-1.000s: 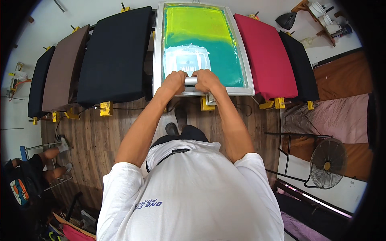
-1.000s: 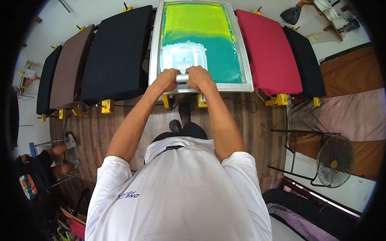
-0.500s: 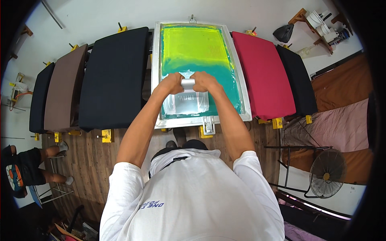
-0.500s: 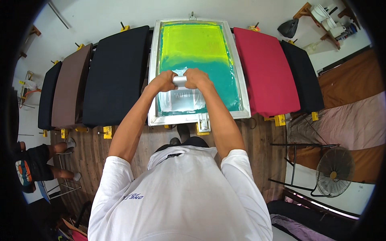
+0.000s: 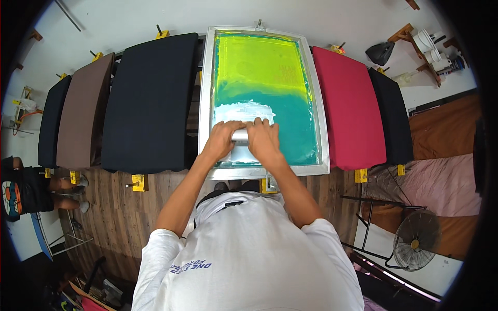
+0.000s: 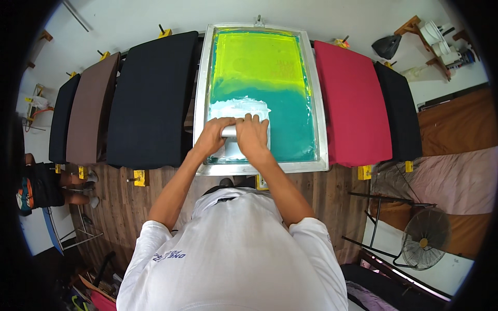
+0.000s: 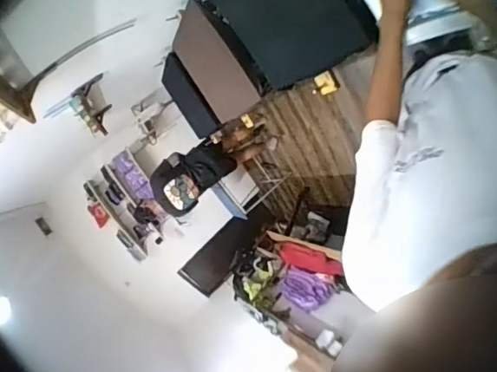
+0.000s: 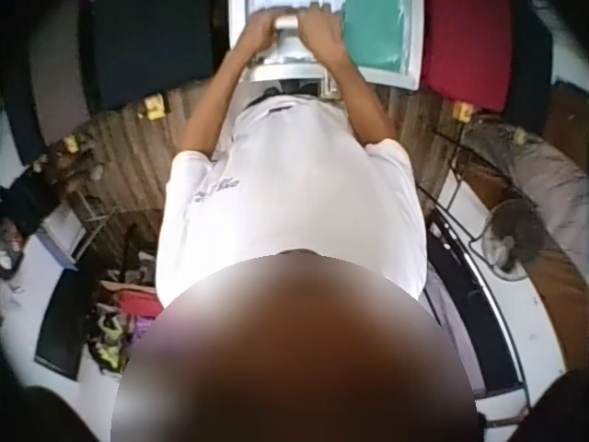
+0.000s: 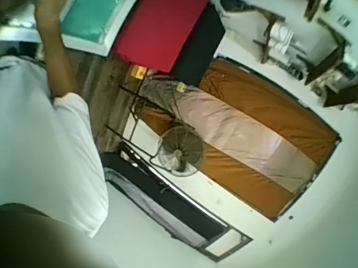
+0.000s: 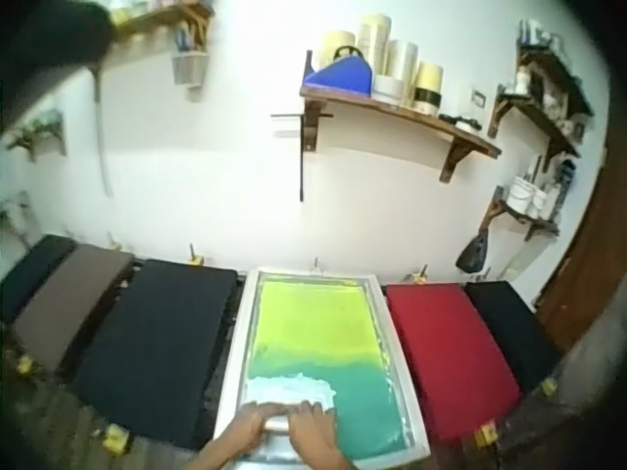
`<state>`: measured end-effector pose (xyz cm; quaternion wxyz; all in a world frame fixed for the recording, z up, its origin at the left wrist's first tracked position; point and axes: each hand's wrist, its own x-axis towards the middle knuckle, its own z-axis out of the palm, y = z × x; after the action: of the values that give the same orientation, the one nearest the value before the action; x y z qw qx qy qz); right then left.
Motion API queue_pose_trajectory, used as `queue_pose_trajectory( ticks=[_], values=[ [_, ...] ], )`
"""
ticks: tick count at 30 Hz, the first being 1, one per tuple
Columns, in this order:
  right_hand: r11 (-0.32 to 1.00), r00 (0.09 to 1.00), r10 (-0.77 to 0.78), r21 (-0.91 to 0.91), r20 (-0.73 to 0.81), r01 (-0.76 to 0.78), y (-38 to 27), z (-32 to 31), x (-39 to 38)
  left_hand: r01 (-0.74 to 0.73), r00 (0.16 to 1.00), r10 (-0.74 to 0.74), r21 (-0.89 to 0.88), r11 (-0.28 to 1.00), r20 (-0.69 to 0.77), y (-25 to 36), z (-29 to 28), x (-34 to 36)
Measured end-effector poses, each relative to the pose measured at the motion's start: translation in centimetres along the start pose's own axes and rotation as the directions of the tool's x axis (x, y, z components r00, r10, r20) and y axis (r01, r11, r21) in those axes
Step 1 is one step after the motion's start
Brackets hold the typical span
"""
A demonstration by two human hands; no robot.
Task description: Applying white ink to a t-shirt using a screen printing frame and a squeegee.
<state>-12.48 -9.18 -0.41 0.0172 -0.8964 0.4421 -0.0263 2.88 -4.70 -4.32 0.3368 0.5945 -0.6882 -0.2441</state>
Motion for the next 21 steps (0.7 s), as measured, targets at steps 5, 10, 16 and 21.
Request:
queue_pose_trajectory(
  ticks=[5,10,16,21],
  values=[
    [0.981,0.994,-0.048,-0.191,-0.098,0.029,-2.9,2.0,-2.7,-0.005,1.000,0.002,0.127,0.992,0.025,-0.2,0.9,-4.1],
    [0.992,0.985,-0.109,-0.073,-0.136,0.100,-3.5,2.8,-4.5,0.019,0.999,-0.023,0.173,0.985,0.022,-0.1,1.1,-6.2],
    [0.986,0.993,-0.106,0.124,-0.046,0.111,-2.3,1.1,-4.4,0.009,0.998,-0.027,0.291,0.957,0.057,1.9,-0.6,-5.5],
    [0.907,0.982,-0.053,0.403,-0.181,0.123,0.2,2.8,-3.5,-0.131,0.991,0.124,0.550,0.825,0.050,3.3,-1.6,-2.4]
  ],
)
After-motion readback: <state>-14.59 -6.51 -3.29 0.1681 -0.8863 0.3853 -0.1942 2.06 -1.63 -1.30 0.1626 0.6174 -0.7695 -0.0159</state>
